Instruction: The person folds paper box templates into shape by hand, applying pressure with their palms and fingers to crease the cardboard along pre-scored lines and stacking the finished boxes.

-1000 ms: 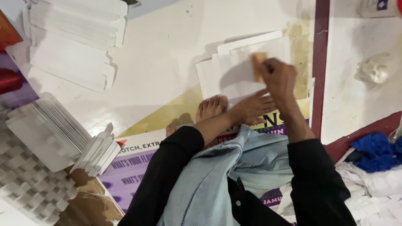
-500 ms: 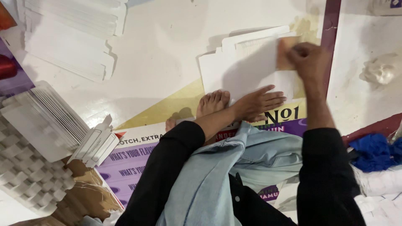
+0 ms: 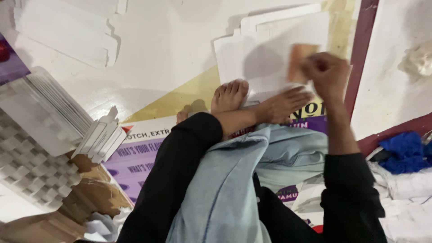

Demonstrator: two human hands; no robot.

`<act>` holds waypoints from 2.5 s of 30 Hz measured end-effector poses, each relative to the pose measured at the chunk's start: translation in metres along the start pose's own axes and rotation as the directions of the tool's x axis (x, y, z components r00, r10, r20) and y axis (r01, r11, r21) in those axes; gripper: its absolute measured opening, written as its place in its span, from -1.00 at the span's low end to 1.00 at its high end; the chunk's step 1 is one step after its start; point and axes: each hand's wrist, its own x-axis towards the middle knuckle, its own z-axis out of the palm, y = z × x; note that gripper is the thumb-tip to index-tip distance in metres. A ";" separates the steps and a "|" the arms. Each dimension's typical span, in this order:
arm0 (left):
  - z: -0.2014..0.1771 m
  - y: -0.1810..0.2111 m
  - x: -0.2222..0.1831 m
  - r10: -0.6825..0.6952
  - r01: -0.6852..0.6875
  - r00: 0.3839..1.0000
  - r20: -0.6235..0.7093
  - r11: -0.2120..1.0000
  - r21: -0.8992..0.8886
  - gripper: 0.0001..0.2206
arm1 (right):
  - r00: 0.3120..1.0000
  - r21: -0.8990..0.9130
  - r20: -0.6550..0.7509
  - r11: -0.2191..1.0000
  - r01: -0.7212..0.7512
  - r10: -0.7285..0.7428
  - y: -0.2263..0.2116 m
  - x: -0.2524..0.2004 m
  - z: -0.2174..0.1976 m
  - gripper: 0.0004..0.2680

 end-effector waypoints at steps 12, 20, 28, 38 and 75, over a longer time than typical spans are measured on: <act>0.035 0.000 -0.001 0.139 -0.139 0.990 -0.025 0.990 0.002 -0.14 | 0.998 -0.255 -0.055 0.967 0.010 -0.025 -0.032 -0.017 0.041 -0.89; 0.023 0.002 -0.014 -0.052 0.095 0.980 0.193 0.971 -0.219 -0.31 | 0.989 -0.325 -0.063 0.939 0.109 -0.137 -0.059 -0.030 0.060 -0.89; 0.028 -0.006 -0.012 0.092 -0.107 0.994 -0.065 0.957 -0.270 -0.22 | 0.992 -0.209 -0.049 0.973 0.101 -0.114 -0.016 -0.015 0.048 -0.87; 0.009 -0.002 -0.001 0.209 -0.210 0.975 0.075 0.978 0.005 -0.03 | 0.986 -0.240 -0.160 0.967 -0.087 0.049 0.080 0.010 -0.060 -0.88; 0.106 0.005 -0.037 0.351 -0.352 0.936 -0.032 0.936 -0.031 -0.26 | 0.663 0.858 -0.214 0.462 -0.224 0.718 0.022 -0.131 0.082 -0.88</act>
